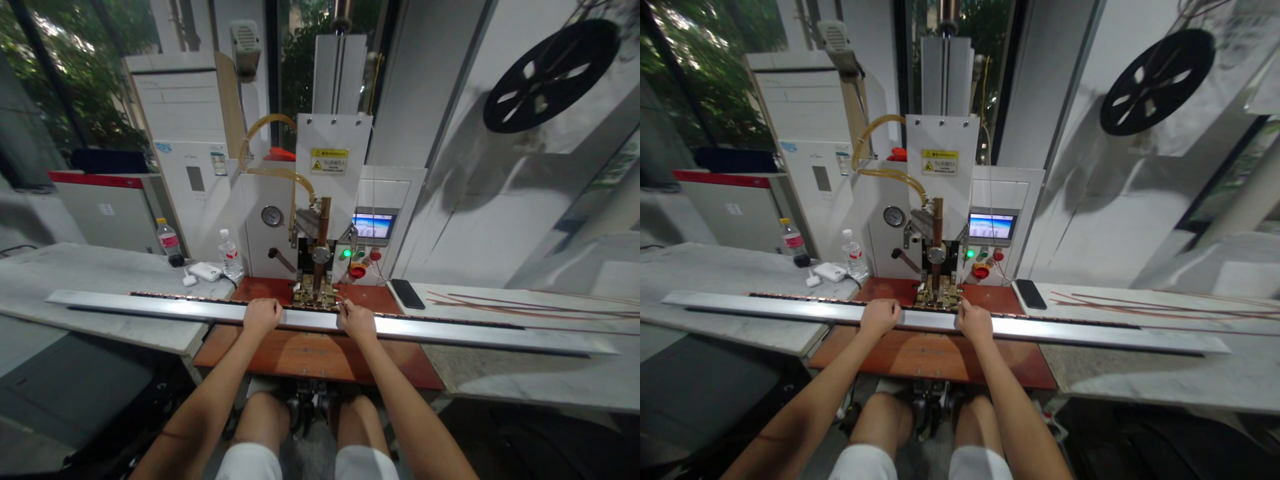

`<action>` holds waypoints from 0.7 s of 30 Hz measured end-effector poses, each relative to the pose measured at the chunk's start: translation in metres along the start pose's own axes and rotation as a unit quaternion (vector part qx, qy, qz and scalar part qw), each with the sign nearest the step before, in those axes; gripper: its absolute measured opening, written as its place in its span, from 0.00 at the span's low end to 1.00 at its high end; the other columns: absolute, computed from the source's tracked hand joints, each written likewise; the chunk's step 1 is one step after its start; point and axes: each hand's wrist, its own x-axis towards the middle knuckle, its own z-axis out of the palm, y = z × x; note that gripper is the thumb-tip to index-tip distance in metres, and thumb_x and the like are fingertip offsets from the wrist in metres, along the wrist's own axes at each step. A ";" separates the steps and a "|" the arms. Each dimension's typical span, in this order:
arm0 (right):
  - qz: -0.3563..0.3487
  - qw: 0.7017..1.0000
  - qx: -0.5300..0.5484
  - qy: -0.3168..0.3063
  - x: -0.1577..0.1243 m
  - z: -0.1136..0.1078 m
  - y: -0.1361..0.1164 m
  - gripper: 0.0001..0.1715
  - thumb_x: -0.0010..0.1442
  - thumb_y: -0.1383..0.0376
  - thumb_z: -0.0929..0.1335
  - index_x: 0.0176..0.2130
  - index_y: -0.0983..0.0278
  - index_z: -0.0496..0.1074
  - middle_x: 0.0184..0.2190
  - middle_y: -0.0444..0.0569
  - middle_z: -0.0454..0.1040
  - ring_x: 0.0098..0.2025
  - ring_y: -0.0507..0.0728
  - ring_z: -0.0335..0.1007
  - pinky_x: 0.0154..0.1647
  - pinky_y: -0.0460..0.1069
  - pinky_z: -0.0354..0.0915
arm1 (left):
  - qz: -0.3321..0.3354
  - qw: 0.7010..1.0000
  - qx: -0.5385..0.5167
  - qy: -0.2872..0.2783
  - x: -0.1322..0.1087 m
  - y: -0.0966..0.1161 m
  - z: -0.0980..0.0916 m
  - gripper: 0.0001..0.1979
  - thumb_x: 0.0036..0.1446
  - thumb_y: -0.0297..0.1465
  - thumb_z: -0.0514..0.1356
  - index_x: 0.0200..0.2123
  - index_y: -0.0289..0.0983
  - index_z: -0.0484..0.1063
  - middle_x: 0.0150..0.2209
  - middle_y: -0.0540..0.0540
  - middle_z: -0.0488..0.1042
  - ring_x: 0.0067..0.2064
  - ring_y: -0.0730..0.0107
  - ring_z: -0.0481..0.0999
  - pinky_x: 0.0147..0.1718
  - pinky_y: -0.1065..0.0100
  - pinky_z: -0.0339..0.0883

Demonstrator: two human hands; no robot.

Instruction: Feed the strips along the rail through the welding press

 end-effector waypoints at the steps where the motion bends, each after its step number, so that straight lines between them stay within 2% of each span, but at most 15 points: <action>1: 0.000 1.000 -0.001 0.002 0.000 0.000 0.000 0.21 0.64 0.58 0.57 0.41 0.65 0.72 0.25 0.51 0.75 0.24 0.52 0.68 0.27 0.45 0.48 | -0.002 1.000 0.001 -0.002 0.000 0.000 0.000 0.21 0.57 0.36 0.45 0.28 0.36 0.76 0.30 0.40 0.77 0.34 0.60 0.75 0.37 0.63 0.61; 21: 0.003 1.000 -0.009 -0.015 0.001 -0.007 0.001 0.21 0.65 0.58 0.56 0.37 0.64 0.72 0.25 0.51 0.75 0.25 0.53 0.69 0.26 0.46 0.49 | -0.020 0.999 -0.005 -0.031 0.003 0.005 -0.001 0.22 0.58 0.37 0.44 0.31 0.35 0.77 0.33 0.39 0.77 0.36 0.61 0.75 0.39 0.63 0.62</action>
